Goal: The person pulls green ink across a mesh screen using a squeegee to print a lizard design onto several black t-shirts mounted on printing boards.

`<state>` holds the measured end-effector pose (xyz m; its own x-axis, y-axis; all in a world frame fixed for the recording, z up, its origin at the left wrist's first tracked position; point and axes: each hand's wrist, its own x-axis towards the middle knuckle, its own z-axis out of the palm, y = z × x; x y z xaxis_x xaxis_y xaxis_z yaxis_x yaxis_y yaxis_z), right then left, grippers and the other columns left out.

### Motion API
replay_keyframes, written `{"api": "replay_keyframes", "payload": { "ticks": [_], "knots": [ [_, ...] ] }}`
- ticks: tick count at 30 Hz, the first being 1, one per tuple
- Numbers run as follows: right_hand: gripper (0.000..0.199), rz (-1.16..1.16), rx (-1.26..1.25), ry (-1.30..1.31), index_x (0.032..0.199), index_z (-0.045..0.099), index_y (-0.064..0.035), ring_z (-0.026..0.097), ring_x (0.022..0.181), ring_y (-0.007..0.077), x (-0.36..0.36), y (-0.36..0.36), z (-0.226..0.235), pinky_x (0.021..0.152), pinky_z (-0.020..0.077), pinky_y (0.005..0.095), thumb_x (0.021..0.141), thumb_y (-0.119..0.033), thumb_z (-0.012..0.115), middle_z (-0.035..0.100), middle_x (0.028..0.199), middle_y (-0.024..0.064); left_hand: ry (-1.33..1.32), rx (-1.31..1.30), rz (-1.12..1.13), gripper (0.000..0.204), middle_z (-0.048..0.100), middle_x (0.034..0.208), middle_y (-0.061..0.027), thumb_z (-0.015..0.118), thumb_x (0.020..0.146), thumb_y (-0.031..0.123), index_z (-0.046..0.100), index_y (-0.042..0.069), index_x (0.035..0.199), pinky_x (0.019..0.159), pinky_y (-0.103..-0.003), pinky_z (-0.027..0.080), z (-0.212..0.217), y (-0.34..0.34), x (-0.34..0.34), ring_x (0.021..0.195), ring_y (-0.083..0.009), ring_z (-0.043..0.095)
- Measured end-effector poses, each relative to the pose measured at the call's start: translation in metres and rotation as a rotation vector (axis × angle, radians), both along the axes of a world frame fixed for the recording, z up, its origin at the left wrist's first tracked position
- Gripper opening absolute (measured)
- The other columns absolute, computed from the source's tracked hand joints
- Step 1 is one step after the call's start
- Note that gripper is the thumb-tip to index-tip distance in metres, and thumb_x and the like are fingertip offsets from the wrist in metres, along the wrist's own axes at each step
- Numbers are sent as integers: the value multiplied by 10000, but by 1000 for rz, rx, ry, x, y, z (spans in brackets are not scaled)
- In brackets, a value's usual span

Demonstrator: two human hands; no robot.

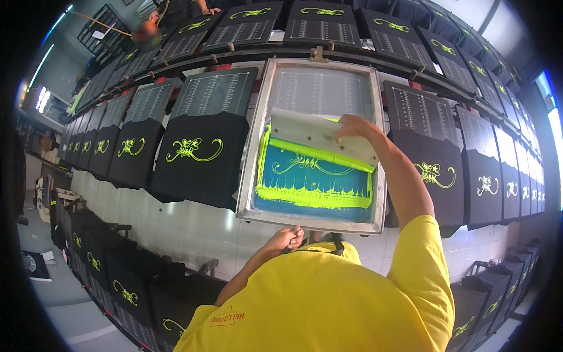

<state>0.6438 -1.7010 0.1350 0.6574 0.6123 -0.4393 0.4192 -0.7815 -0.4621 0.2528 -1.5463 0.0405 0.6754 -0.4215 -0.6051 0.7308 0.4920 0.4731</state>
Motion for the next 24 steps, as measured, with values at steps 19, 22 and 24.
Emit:
{"api": "replay_keyframes", "payload": {
  "ticks": [19, 22, 24],
  "knots": [
    [317, 55, 181, -588, 912, 599, -83, 639, 893, 286, -235, -32, 6, 797, 510, 414, 677, -170, 794, 634, 884, 74, 20, -85, -23, 358, 376, 617, 52, 371, 1084, 365, 463, 136, 824, 532, -228, 315, 7, 8, 1, 481, -64, 314],
    [331, 80, 183, -566, 923, 598, -85, 632, 899, 275, -254, -39, 6, 791, 502, 416, 670, -165, 795, 632, 909, 70, 35, -97, -11, 353, 384, 622, 51, 361, 1089, 336, 470, 128, 826, 536, -228, 332, 13, 10, 3, 476, -67, 313],
    [339, 94, 168, -571, 931, 595, -84, 625, 919, 265, -264, -41, 2, 793, 496, 411, 666, -158, 792, 627, 936, 67, 34, -72, -10, 355, 384, 623, 51, 359, 1091, 330, 473, 126, 823, 535, -224, 331, 12, 9, 2, 476, -67, 313]
  ]
}}
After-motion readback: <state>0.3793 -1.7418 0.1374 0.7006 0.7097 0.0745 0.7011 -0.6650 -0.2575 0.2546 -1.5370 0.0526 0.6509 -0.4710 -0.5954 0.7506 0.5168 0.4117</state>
